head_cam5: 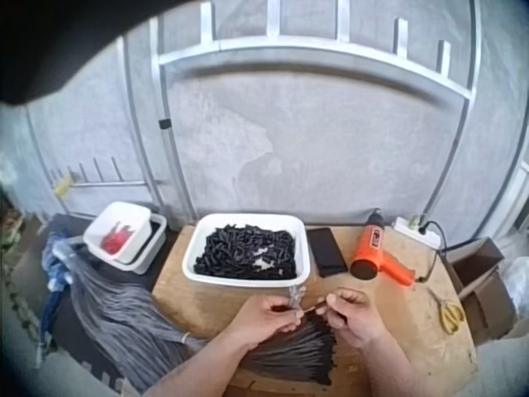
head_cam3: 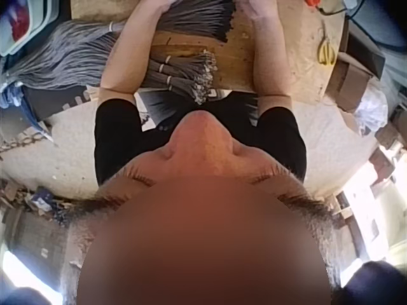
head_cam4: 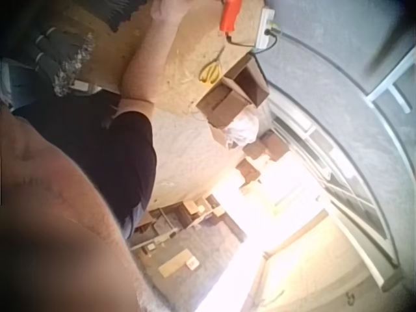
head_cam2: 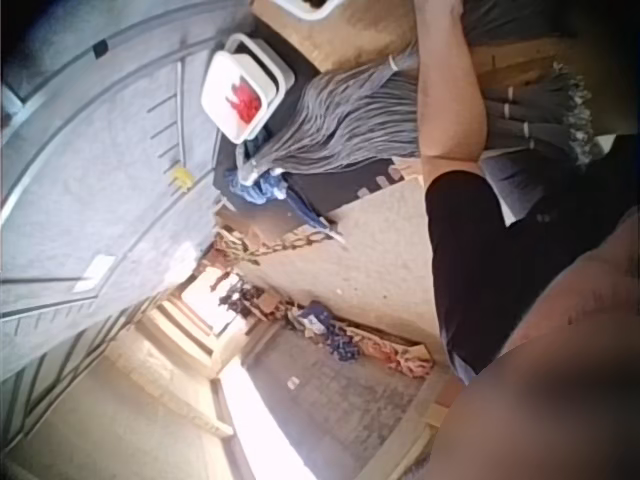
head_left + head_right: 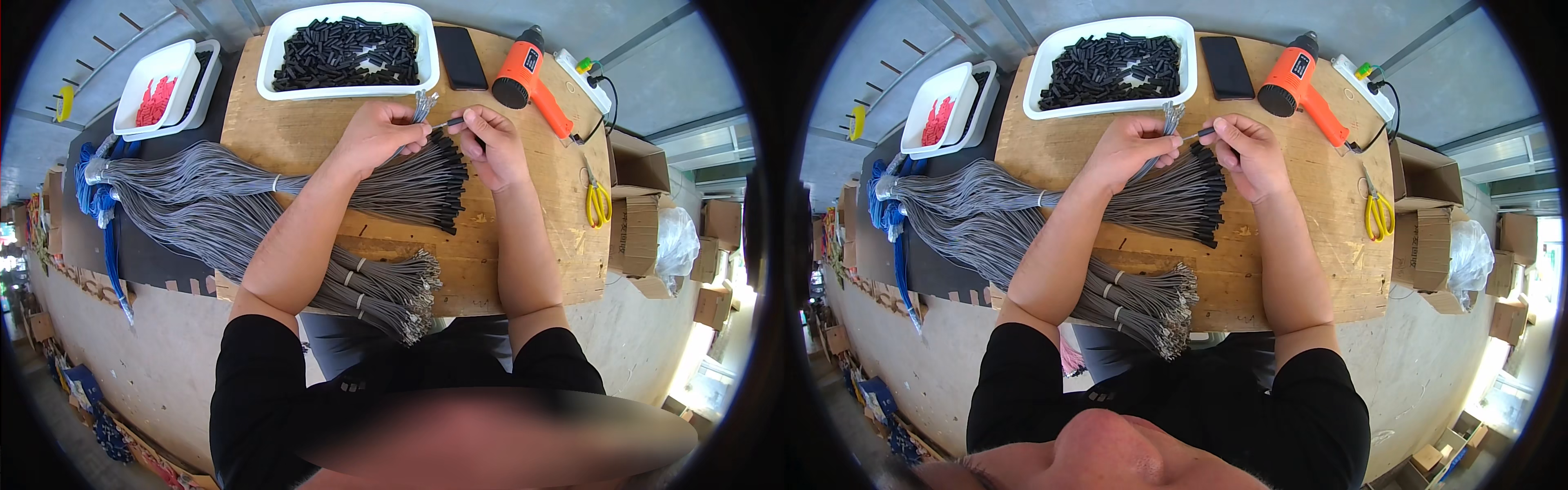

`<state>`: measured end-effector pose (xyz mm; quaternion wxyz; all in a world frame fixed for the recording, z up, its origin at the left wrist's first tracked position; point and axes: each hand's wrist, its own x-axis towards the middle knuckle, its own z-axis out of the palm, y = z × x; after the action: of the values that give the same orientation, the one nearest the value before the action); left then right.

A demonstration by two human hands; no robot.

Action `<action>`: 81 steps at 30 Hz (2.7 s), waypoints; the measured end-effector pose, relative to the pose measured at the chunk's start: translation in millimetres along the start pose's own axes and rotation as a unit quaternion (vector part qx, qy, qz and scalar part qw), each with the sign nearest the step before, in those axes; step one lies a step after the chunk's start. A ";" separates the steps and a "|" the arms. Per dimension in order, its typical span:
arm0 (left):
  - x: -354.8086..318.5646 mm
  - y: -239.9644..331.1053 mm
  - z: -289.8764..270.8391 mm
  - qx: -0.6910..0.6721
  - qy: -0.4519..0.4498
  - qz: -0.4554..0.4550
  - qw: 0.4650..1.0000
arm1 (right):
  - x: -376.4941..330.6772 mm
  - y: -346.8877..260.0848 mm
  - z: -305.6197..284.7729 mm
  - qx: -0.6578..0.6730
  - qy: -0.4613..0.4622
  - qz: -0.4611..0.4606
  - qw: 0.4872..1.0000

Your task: Applying and shrinking heat-shrink tubing on wire connectors using a heat gun.

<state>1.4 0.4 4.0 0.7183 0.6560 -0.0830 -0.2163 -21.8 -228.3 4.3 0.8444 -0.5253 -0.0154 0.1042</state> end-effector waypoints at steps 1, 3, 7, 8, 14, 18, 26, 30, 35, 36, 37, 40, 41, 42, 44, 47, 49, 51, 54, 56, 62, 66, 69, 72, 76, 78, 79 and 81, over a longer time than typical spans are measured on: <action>-0.3 0.1 -0.5 -0.004 -0.003 0.002 1.000 | -0.3 -0.6 0.3 0.014 -0.004 0.011 1.000; 0.0 0.0 -0.5 -0.008 -0.007 0.003 1.000 | 0.0 0.8 0.6 0.008 -0.004 0.013 1.000; -0.3 -0.6 -0.2 -0.015 -0.013 0.003 1.000 | 0.4 3.8 5.2 -0.008 0.001 0.018 1.000; -0.4 -0.7 -0.3 -0.019 -0.013 0.002 1.000 | 0.2 3.2 4.9 -0.008 0.001 0.018 1.000; -0.6 -0.9 -0.5 -0.018 -0.017 -0.003 1.000 | -0.4 3.3 4.7 -0.026 -0.001 0.006 1.000; -1.4 -0.8 1.5 -0.019 -0.011 -0.016 1.000 | 1.1 0.7 3.0 -0.050 0.034 -0.021 0.998; 2.6 -7.0 0.8 0.094 -0.014 0.038 0.995 | -1.0 1.3 12.7 -0.170 0.105 -0.102 0.974; -0.8 -3.4 5.5 0.087 -0.030 0.029 0.995 | -0.4 5.7 17.2 -0.183 0.047 -0.101 0.977; -0.1 -3.7 3.9 0.012 -0.014 0.009 1.000 | -2.1 5.0 14.7 -0.182 0.028 -0.113 0.976; -0.2 -3.1 4.0 0.012 -0.014 0.008 1.000 | -3.6 2.7 14.9 -0.195 0.043 -0.094 0.975; -0.3 -1.8 4.6 0.008 -0.001 0.014 1.000 | -4.3 1.6 15.2 -0.208 0.059 -0.076 0.973; 0.6 -2.7 4.5 0.012 0.005 0.029 0.999 | -4.2 2.4 14.8 -0.177 0.046 -0.075 0.980; 0.7 -2.7 4.0 0.020 -0.001 0.039 0.999 | -3.9 2.0 13.8 -0.177 0.046 -0.075 0.980; 0.4 -2.4 4.2 0.020 -0.001 0.039 0.999 | -3.4 0.7 11.2 -0.167 0.027 -0.035 0.985; -0.1 -1.1 5.3 0.049 -0.002 0.037 0.998 | 1.0 0.2 -0.9 -0.156 0.007 0.006 0.988; 2.5 -2.1 4.7 0.027 0.001 0.031 0.999 | 9.1 -8.2 -3.9 0.216 0.093 0.028 0.972; 2.5 -1.7 6.3 0.028 0.008 0.030 0.999 | 15.8 9.3 -30.0 0.250 0.081 0.039 0.964; 1.1 -0.5 6.4 0.029 0.014 0.027 0.999 | 16.9 13.0 -30.1 0.285 0.070 0.051 0.955; 0.1 1.5 5.3 0.038 0.009 0.021 0.999 | 16.7 14.2 -20.5 0.267 0.138 0.046 0.953; -0.1 2.4 5.4 0.030 0.006 0.014 0.999 | 15.2 9.7 -14.8 0.231 0.118 0.020 0.966; 0.8 1.4 4.0 -0.003 0.009 0.010 1.000 | 6.3 -3.3 2.1 0.118 0.114 0.038 0.986; 1.6 2.4 5.2 0.010 0.011 0.012 1.000 | 6.1 8.7 -18.6 0.129 0.036 -0.005 0.991; 1.7 2.5 4.9 0.014 0.012 0.012 1.000 | 6.8 8.8 -13.2 0.031 0.061 -0.006 0.998; 1.4 1.5 4.0 0.011 0.010 0.015 1.000 | 4.7 3.7 1.2 0.039 0.026 -0.046 0.998; 1.2 2.0 4.3 0.002 0.005 0.021 1.000 | 3.0 2.8 7.7 0.008 0.045 -0.033 0.998; 1.0 1.4 3.8 -0.004 0.006 0.022 1.000 | 3.4 3.9 7.5 0.004 0.035 -0.027 0.999; 0.9 1.2 3.6 -0.009 0.008 0.019 1.000 | 2.5 3.6 8.3 -0.008 0.038 -0.026 0.999; 1.2 1.2 3.8 -0.014 0.010 0.017 1.000 | 2.2 3.8 7.0 -0.021 0.041 -0.025 0.999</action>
<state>1.1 -3.4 5.4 0.7319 0.6463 -0.0839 -0.1990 -21.2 -220.1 3.9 0.8356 -0.5458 0.0036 0.0612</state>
